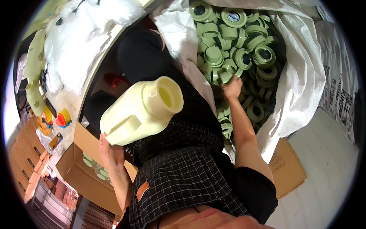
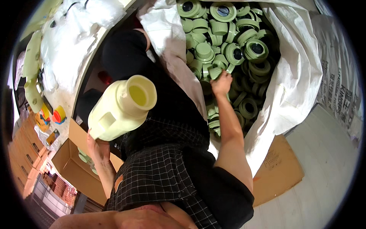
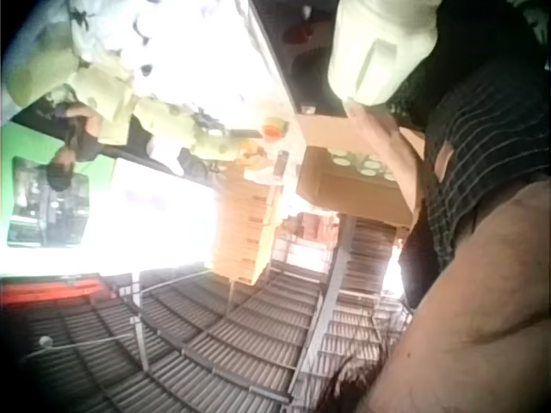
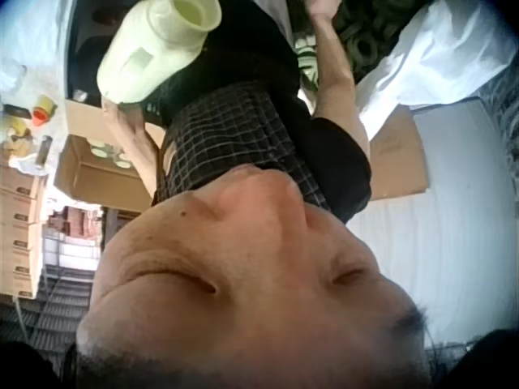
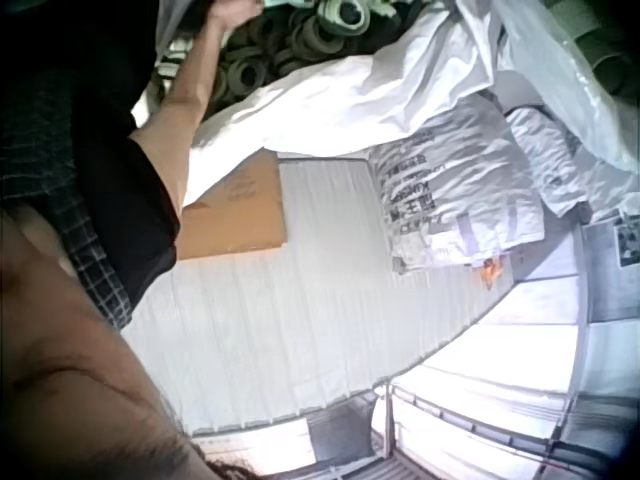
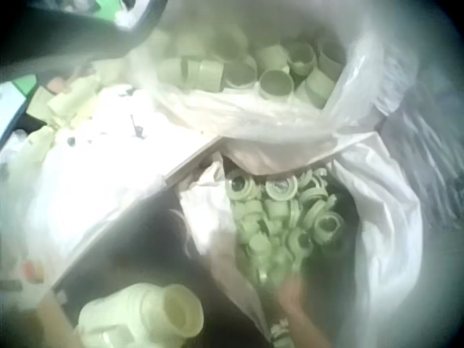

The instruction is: The person takes plastic pitchers and inserts them into clear plastic bags, then places the bagged pitchers into a large cardboard box. Later, they assemble a new cardboard box and secure its bottom with tape using a tape dispenser.

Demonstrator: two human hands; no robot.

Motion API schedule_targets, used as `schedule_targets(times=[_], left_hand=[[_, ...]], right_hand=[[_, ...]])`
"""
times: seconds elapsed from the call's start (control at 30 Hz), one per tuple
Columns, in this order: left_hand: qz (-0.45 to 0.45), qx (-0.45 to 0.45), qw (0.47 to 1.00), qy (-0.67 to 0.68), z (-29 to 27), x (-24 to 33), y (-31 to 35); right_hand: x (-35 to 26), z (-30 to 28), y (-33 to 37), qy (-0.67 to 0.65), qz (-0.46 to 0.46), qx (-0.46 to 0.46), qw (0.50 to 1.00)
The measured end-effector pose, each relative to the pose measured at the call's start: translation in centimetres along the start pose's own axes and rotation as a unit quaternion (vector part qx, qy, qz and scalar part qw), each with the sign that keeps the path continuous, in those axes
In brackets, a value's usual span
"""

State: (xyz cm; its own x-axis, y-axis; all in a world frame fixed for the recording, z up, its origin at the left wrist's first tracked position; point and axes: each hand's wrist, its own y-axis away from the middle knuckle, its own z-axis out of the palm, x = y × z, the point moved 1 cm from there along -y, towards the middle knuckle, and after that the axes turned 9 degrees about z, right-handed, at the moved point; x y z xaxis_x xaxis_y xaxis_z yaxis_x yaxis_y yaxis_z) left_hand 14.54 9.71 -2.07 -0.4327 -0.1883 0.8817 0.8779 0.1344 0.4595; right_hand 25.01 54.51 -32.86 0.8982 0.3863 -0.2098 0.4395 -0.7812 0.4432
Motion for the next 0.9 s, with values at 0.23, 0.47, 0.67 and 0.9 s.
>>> schedule_targets(times=[0.23,0.47,0.67,0.9], left_hand=[[0.004,-0.02,0.997,0.075,2.6,-0.1,-0.2],[-0.057,-0.011,0.992,0.113,0.9,0.4,1.8],[0.299,0.129,0.943,-0.063,3.4,2.4,4.3],[0.368,0.19,0.899,-0.145,-3.5,7.5,-1.8]], right_hand=[[-15.8,-13.3,9.8,-0.496,-0.335,0.056,0.799],[-23.7,-17.9,14.3,-0.565,-0.562,-0.25,0.551],[-24.0,-15.5,17.2,-0.607,-0.311,-0.333,0.651],[-22.5,-13.9,21.7,-0.489,-0.394,-0.355,0.693]])
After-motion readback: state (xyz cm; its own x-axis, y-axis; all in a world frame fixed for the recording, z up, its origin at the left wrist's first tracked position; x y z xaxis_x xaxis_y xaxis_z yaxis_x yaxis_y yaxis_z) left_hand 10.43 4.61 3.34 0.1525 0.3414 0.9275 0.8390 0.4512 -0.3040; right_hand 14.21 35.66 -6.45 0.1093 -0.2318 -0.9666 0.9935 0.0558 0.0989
